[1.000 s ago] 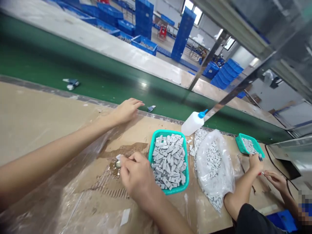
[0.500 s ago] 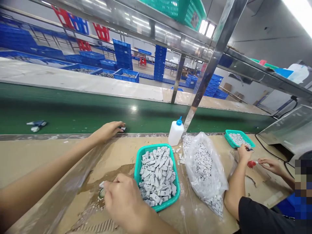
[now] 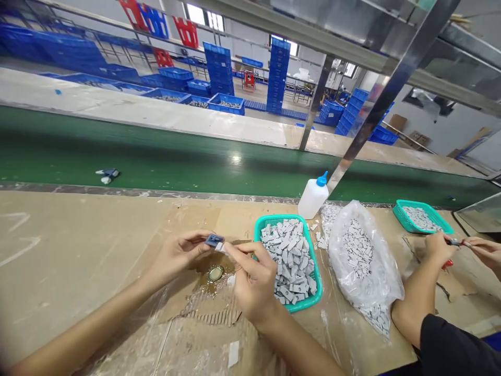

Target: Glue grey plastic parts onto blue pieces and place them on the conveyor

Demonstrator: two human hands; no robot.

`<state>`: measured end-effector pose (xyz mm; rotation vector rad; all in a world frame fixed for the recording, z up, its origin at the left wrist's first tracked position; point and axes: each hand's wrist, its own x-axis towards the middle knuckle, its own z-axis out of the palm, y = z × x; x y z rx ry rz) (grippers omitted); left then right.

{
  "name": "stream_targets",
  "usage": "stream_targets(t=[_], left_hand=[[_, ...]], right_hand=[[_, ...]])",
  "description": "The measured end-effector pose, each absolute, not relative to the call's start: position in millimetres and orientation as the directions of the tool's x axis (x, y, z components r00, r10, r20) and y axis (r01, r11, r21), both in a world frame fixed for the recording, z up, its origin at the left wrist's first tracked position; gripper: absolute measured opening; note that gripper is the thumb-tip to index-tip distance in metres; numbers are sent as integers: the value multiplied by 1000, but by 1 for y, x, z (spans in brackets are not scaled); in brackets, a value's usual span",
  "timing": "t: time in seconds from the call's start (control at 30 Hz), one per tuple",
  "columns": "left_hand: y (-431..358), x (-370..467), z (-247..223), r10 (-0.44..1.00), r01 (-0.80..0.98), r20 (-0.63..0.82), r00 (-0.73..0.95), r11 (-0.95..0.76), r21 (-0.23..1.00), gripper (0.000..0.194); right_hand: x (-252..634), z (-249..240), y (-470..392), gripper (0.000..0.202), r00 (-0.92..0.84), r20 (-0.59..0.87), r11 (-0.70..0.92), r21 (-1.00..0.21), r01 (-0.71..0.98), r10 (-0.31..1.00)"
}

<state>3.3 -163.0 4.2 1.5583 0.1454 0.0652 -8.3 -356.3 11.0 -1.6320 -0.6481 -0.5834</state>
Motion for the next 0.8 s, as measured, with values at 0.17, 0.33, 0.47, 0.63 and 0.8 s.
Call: stream_targets(t=[0.17, 0.33, 0.47, 0.63, 0.8], left_hand=[[-173, -7, 3, 59, 67, -74, 995, 126, 990, 22], [-184, -15, 6, 36, 84, -93, 995, 205, 975, 13], [-188, -18, 8, 22, 35, -41, 999, 219, 975, 12], [-188, -21, 13, 61, 48, -58, 996, 154, 987, 15], [-194, -27, 17, 149, 75, -85, 985, 72, 995, 18]], right_hand=[[-8, 11, -358, 50, 756, 640, -132, -745, 654, 137], [-8, 9, -359, 52, 758, 626, -126, -750, 650, 183], [-7, 8, -360, 54, 746, 631, -118, -741, 661, 211], [-6, 7, -361, 58, 727, 644, -116, -725, 679, 238], [-6, 5, -359, 57, 727, 641, -139, -719, 681, 246]])
